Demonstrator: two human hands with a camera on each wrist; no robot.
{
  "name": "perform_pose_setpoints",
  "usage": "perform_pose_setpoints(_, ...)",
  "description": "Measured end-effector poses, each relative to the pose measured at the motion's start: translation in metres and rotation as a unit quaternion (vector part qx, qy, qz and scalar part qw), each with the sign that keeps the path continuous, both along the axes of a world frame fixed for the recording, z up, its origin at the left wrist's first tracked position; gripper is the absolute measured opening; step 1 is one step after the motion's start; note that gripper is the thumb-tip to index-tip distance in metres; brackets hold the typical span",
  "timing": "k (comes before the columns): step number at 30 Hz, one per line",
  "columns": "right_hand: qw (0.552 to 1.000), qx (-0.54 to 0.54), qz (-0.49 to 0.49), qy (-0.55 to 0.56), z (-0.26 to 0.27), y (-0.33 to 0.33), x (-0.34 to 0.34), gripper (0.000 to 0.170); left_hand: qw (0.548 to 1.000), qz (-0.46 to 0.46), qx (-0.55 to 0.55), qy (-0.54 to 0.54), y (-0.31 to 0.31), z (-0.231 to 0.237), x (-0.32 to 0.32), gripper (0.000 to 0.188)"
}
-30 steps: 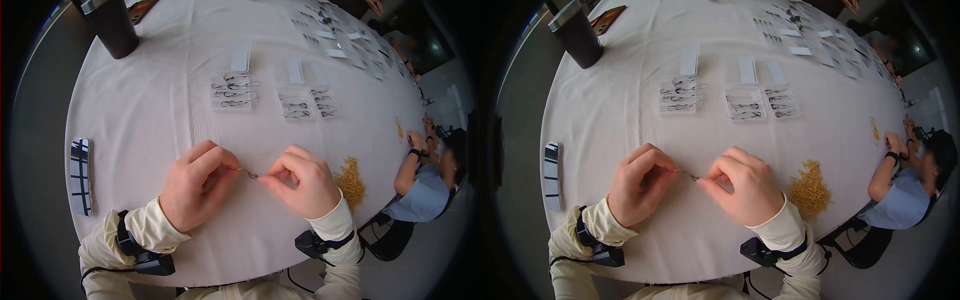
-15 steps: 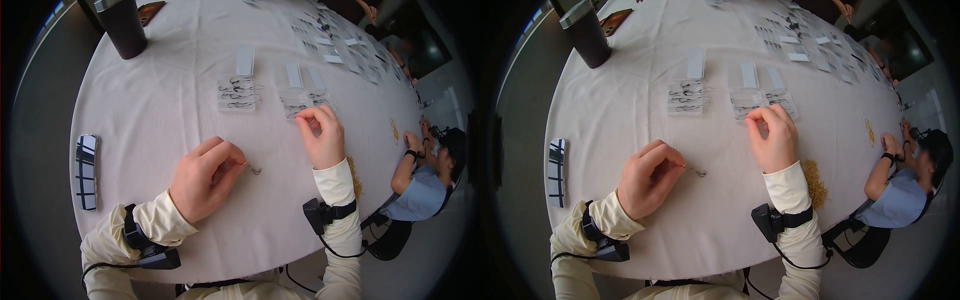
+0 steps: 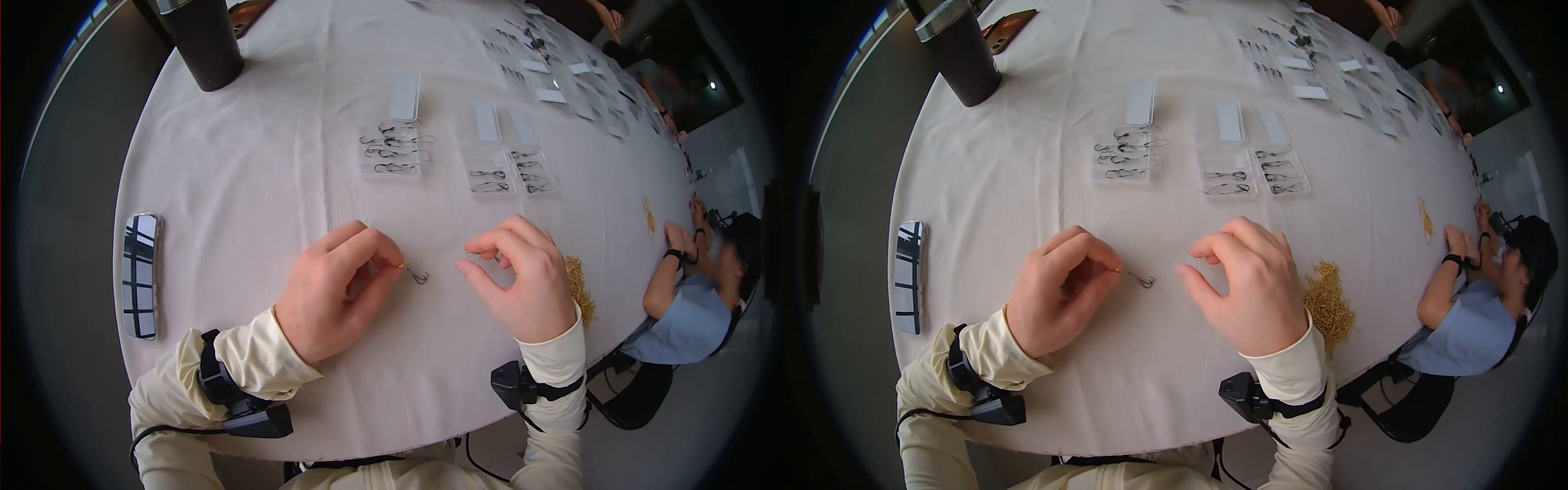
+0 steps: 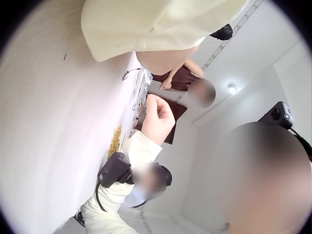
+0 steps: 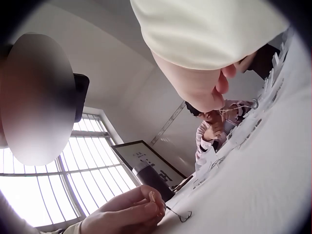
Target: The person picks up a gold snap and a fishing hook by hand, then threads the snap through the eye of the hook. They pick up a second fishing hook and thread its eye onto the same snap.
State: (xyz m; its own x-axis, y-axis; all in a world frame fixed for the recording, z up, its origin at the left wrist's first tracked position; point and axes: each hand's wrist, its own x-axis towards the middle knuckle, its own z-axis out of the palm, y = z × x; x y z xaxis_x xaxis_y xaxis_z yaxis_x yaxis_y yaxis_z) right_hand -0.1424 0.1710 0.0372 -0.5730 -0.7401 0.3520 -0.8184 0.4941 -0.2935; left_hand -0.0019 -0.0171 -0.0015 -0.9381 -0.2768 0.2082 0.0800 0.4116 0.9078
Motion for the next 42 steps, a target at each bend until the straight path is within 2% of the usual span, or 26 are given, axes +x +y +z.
perform_pose_setpoints(2, 0.978, -0.012, 0.048, -0.205, 0.012, -0.001, 0.006, 0.01, 1.0, 0.001, -0.004, -0.004, -0.001, 0.0, 0.0, 0.008)
perform_pose_setpoints(3, 0.978, -0.01, 0.046, -0.204, 0.013, 0.005, 0.002, 0.01, 1.0, -0.001, -0.002, -0.003, -0.001, 0.0, 0.0, 0.008)
perform_pose_setpoints(5, 0.971, -0.134, -0.034, -0.195, 0.017, 0.019, -0.014, 0.012, 1.0, -0.003, -0.016, -0.016, -0.001, 0.001, 0.0, 0.008)
perform_pose_setpoints(10, 0.986, -0.101, -0.019, -0.129, 0.016, 0.028, -0.029, 0.011, 1.0, -0.005, -0.014, -0.028, -0.002, 0.004, 0.001, 0.008)
perform_pose_setpoints(12, 0.991, -0.037, 0.051, -0.116, 0.008, 0.028, -0.03, 0.014, 0.999, -0.004, -0.013, -0.029, -0.001, 0.003, 0.002, 0.008)
perform_pose_setpoints(16, 0.988, 0.041, 0.094, -0.119, -0.004, 0.021, -0.025, 0.016, 0.999, -0.004, -0.021, -0.031, -0.002, 0.004, 0.003, 0.009)
perform_pose_setpoints(24, 0.984, 0.02, 0.1, -0.147, -0.018, 0.016, -0.03, 0.014, 0.999, -0.002, -0.027, -0.033, -0.003, 0.005, 0.004, 0.007)
perform_pose_setpoints(27, 0.986, -0.001, 0.119, -0.116, -0.018, 0.006, -0.026, 0.013, 0.999, 0.014, -0.004, -0.04, -0.002, 0.007, 0.003, 0.007)
perform_pose_setpoints(29, 0.973, -0.072, 0.111, -0.188, -0.013, -0.002, -0.014, 0.012, 0.998, 0.003, 0.01, -0.055, -0.003, 0.007, 0.003, 0.006)
perform_pose_setpoints(32, 0.956, -0.113, 0.144, -0.228, -0.015, -0.013, 0.003, 0.011, 0.999, 0.007, 0.022, -0.04, -0.002, 0.006, 0.004, 0.006)
perform_pose_setpoints(42, 0.953, -0.081, 0.143, -0.253, -0.015, -0.019, 0.007, 0.008, 0.999, 0.004, 0.023, -0.026, -0.003, 0.002, -0.001, 0.006)
